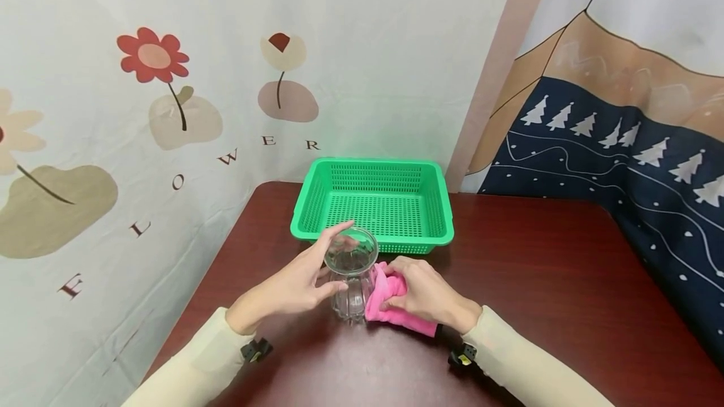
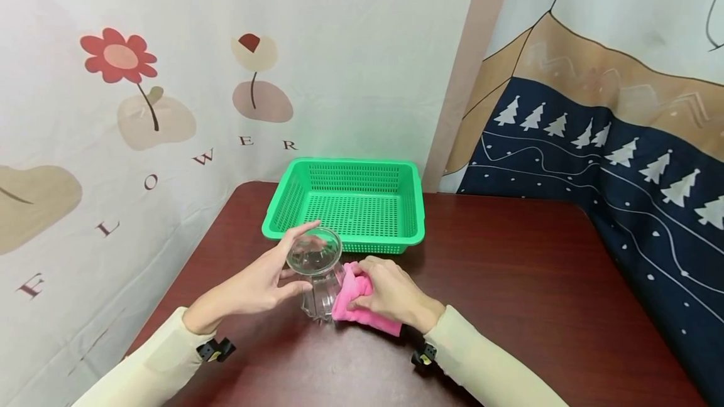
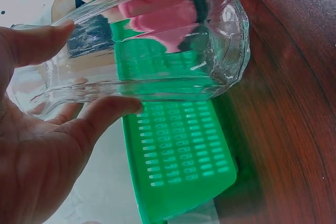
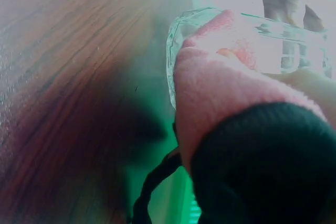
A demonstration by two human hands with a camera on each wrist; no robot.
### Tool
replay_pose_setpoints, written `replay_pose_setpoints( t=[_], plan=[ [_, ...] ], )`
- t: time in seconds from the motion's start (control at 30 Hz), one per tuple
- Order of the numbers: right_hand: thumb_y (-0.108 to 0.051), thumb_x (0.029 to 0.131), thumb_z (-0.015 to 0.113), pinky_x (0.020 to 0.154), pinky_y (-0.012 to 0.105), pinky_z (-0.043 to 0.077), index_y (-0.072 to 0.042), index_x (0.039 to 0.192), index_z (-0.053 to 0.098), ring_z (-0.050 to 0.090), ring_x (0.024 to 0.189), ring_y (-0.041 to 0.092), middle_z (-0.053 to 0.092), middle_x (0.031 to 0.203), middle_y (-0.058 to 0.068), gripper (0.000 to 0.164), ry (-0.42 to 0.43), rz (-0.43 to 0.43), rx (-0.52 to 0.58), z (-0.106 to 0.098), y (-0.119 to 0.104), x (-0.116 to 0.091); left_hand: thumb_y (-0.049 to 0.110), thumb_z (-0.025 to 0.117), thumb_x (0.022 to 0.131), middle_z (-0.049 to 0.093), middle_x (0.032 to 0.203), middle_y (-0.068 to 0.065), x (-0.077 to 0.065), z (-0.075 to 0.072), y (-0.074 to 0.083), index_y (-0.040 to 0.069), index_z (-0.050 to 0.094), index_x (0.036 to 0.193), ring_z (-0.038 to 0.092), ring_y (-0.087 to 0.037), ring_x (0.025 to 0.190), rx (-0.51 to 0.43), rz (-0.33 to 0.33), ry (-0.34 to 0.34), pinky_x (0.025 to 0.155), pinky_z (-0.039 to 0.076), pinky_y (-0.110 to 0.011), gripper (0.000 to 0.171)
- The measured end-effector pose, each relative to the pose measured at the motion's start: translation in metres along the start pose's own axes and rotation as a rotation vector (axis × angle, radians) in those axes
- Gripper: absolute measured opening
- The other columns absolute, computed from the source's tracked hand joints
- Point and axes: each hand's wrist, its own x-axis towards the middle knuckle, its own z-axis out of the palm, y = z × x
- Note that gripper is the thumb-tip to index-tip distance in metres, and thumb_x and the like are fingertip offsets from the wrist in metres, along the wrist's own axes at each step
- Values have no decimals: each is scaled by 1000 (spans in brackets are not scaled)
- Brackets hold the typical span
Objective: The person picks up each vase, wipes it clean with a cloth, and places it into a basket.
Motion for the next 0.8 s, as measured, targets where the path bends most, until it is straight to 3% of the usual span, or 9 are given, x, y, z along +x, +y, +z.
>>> replay_pose_setpoints(
  t=[0.37,0.6,0.8],
  plan=[
    [-24,83,110,86,24,63,-8,124,84,73,101,8,83,114,-1,51,125,-74,92,-6,-7,4,-8,81,103,56,168,-15,-1,0,0,26,15,185,56,-39,161,1,6,3,118,58,-67,111],
    [-21,82,110,88,27,64,-9,125,85,74,101,9,84,114,-1,50,176,-76,117,-10,-12,8,-7,82,103,56,168,-15,-2,-1,-2,26,14,185,57,-38,161,-2,12,3,119,58,-66,111],
    [-14,83,108,93,33,66,-8,126,85,78,107,15,86,119,2,49,240,-113,146,-17,-16,11,-3,83,104,56,169,-14,-1,-2,-2,26,15,185,57,-39,162,13,9,0,115,59,-71,110]
  ],
)
